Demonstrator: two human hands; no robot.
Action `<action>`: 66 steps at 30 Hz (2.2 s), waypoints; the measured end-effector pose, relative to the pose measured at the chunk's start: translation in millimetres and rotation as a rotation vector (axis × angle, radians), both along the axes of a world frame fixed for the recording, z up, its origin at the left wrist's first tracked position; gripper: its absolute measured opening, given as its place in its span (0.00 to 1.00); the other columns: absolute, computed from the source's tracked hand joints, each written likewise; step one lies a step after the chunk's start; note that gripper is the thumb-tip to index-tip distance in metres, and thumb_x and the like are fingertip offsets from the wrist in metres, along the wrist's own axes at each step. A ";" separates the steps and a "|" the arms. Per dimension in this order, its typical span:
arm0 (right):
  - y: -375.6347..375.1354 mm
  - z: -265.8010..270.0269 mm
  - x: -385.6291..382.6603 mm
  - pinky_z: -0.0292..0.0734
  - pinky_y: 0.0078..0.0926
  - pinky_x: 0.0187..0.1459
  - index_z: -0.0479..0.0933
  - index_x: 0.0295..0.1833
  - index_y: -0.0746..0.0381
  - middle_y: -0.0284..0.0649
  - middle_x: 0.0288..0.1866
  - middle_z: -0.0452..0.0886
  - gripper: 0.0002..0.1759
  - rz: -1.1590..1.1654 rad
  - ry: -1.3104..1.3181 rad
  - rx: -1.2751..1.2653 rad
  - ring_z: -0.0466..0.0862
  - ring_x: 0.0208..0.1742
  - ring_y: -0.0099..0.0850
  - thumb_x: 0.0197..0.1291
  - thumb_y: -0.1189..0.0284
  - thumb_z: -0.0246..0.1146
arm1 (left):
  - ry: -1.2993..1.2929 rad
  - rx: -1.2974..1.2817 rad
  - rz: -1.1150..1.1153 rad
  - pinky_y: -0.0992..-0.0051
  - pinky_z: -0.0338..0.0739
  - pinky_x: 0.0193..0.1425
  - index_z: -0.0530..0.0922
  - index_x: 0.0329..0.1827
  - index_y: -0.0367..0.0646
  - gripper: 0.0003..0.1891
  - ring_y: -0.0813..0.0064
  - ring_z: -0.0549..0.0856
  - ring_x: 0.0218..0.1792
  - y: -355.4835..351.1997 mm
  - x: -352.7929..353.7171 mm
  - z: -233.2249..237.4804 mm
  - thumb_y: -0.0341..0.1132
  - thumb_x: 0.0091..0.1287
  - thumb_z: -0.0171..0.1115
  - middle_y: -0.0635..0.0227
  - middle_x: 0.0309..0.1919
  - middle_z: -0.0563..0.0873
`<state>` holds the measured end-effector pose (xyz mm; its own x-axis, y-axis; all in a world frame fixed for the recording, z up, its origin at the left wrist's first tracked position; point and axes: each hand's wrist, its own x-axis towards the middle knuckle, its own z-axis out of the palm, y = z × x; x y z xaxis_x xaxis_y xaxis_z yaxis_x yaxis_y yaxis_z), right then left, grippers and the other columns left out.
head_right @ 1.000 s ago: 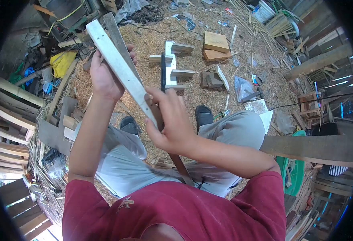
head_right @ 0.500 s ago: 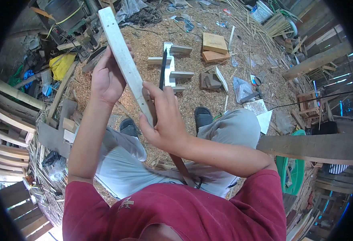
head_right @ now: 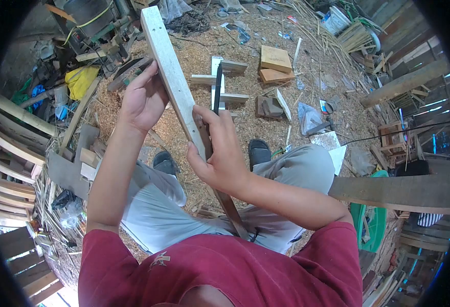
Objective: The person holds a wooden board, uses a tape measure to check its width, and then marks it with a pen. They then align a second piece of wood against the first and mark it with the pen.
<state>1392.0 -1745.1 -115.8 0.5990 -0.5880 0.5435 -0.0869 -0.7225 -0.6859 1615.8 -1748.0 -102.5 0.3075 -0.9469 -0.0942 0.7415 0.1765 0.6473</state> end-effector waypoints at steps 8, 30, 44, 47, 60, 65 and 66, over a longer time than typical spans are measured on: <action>2.9 6.6 -4.4 0.73 0.42 0.55 0.66 0.71 0.68 0.53 0.51 0.73 0.33 0.047 -0.002 0.136 0.78 0.49 0.48 0.60 0.75 0.65 | 0.046 -0.055 -0.027 0.59 0.77 0.71 0.72 0.72 0.39 0.22 0.62 0.83 0.62 3.1 1.3 -0.4 0.41 0.82 0.49 0.58 0.58 0.85; -6.8 4.9 -3.8 0.75 0.38 0.47 0.69 0.65 0.70 0.51 0.47 0.71 0.28 0.058 0.042 0.079 0.77 0.43 0.45 0.61 0.75 0.65 | -0.010 -0.090 -0.004 0.60 0.78 0.66 0.72 0.66 0.35 0.18 0.63 0.83 0.55 -7.2 -3.5 -12.9 0.37 0.83 0.46 0.59 0.55 0.82; -2.3 13.3 -3.9 0.74 0.40 0.47 0.67 0.66 0.70 0.52 0.47 0.72 0.28 0.122 -0.015 0.072 0.76 0.45 0.47 0.61 0.76 0.65 | -0.031 -0.242 -0.034 0.65 0.75 0.56 0.67 0.74 0.42 0.22 0.69 0.76 0.49 4.5 -21.4 0.5 0.44 0.84 0.46 0.65 0.50 0.76; -3.0 14.8 -4.4 0.74 0.41 0.46 0.67 0.66 0.71 0.53 0.47 0.71 0.29 0.130 -0.027 0.038 0.76 0.45 0.47 0.60 0.76 0.65 | 0.006 -0.268 -0.054 0.66 0.74 0.56 0.66 0.74 0.42 0.22 0.70 0.75 0.48 4.7 -22.8 2.4 0.44 0.84 0.46 0.66 0.50 0.75; 4.2 17.9 -6.8 0.75 0.45 0.43 0.65 0.67 0.69 0.55 0.47 0.70 0.32 0.172 -0.055 0.022 0.77 0.43 0.52 0.59 0.75 0.68 | 0.145 -0.436 -0.195 0.66 0.72 0.56 0.68 0.73 0.41 0.23 0.71 0.74 0.48 2.2 -22.8 1.8 0.44 0.82 0.50 0.68 0.49 0.74; 3.2 20.8 -10.3 0.77 0.44 0.43 0.66 0.68 0.69 0.55 0.48 0.70 0.33 0.164 -0.024 -0.008 0.79 0.42 0.52 0.59 0.74 0.69 | 0.124 -0.446 -0.196 0.66 0.72 0.55 0.67 0.73 0.41 0.25 0.71 0.74 0.48 3.3 -22.3 3.4 0.46 0.81 0.51 0.68 0.48 0.74; 2.8 20.7 -10.7 0.77 0.44 0.43 0.66 0.68 0.69 0.55 0.48 0.70 0.32 0.165 -0.017 -0.007 0.79 0.43 0.53 0.59 0.74 0.69 | 0.131 -0.448 -0.197 0.67 0.72 0.53 0.67 0.73 0.40 0.25 0.72 0.74 0.48 3.1 -22.4 3.2 0.45 0.81 0.53 0.69 0.48 0.74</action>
